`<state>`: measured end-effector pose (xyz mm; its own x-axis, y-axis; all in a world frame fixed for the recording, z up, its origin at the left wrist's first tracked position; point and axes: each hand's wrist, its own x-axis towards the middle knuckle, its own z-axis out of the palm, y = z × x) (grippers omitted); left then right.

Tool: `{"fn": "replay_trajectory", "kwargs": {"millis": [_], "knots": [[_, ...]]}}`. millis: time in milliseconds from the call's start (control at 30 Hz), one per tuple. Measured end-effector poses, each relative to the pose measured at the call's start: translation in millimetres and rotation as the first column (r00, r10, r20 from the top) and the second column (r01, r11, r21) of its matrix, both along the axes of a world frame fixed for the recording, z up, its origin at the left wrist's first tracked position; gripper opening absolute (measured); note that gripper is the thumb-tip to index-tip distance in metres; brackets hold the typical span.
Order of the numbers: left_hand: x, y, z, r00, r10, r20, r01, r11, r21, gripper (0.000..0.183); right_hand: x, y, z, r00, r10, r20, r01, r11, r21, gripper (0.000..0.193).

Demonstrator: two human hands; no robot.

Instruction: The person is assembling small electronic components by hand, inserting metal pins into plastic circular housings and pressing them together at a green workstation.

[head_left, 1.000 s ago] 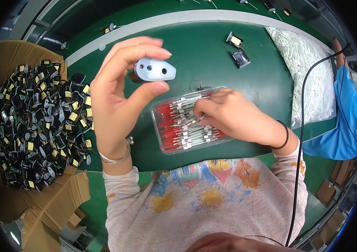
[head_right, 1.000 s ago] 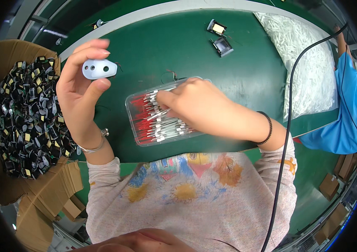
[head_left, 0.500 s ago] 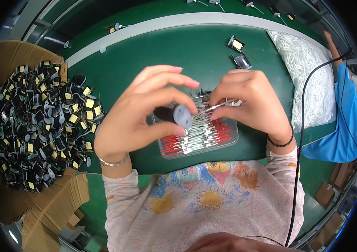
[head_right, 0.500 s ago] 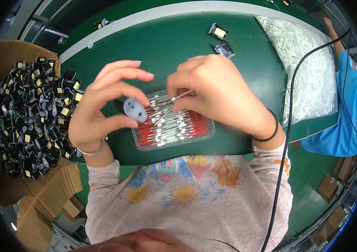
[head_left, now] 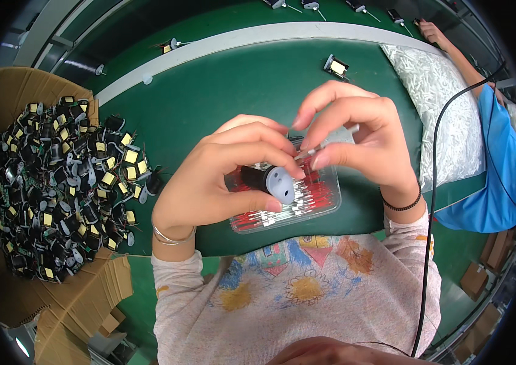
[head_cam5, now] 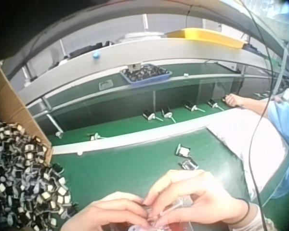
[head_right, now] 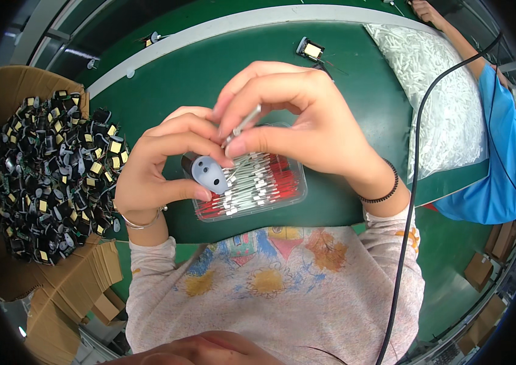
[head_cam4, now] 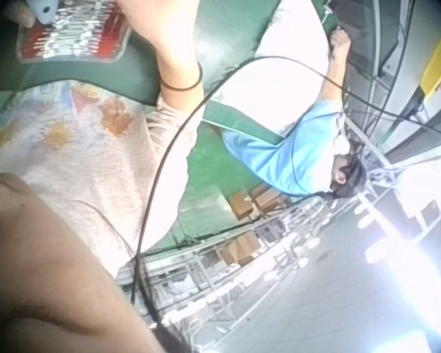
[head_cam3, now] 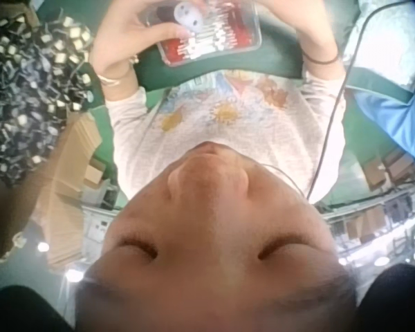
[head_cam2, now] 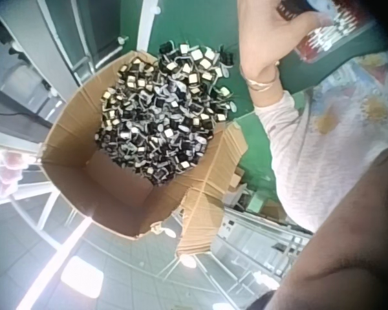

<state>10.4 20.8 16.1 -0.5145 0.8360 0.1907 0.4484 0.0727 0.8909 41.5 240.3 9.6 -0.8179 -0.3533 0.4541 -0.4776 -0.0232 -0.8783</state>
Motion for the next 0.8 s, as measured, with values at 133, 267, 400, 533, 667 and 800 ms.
{"fn": "replay_trajectory", "kwargs": {"millis": [133,267,400,533,667,800], "knots": [[-3,-2,2,1.000,0.008,-0.006,-0.008,0.997,0.081,0.038,5,6,1,0.997,0.019,0.069,-0.003,0.972,-0.234,0.017],[0,2,-5,0.986,0.122,0.109,-0.145,0.962,0.232,0.037,17,6,8,0.924,-0.381,0.034,0.376,0.887,-0.267,0.026],[10,17,-19,0.951,0.291,0.102,-0.305,0.849,0.431,0.036,27,1,10,0.900,-0.418,-0.126,0.384,0.895,-0.228,0.025],[17,24,-21,0.919,0.392,0.031,-0.367,0.825,0.430,0.040,37,6,21,0.865,-0.373,-0.335,0.387,0.922,-0.026,0.026],[14,24,-26,0.895,0.402,-0.192,-0.272,0.834,0.480,0.046,39,7,27,0.834,-0.249,-0.493,0.343,0.933,0.110,0.033],[15,24,-25,0.903,0.373,-0.215,-0.234,0.844,0.482,0.047,38,4,25,0.817,-0.250,-0.520,0.352,0.930,0.105,0.038]]}}
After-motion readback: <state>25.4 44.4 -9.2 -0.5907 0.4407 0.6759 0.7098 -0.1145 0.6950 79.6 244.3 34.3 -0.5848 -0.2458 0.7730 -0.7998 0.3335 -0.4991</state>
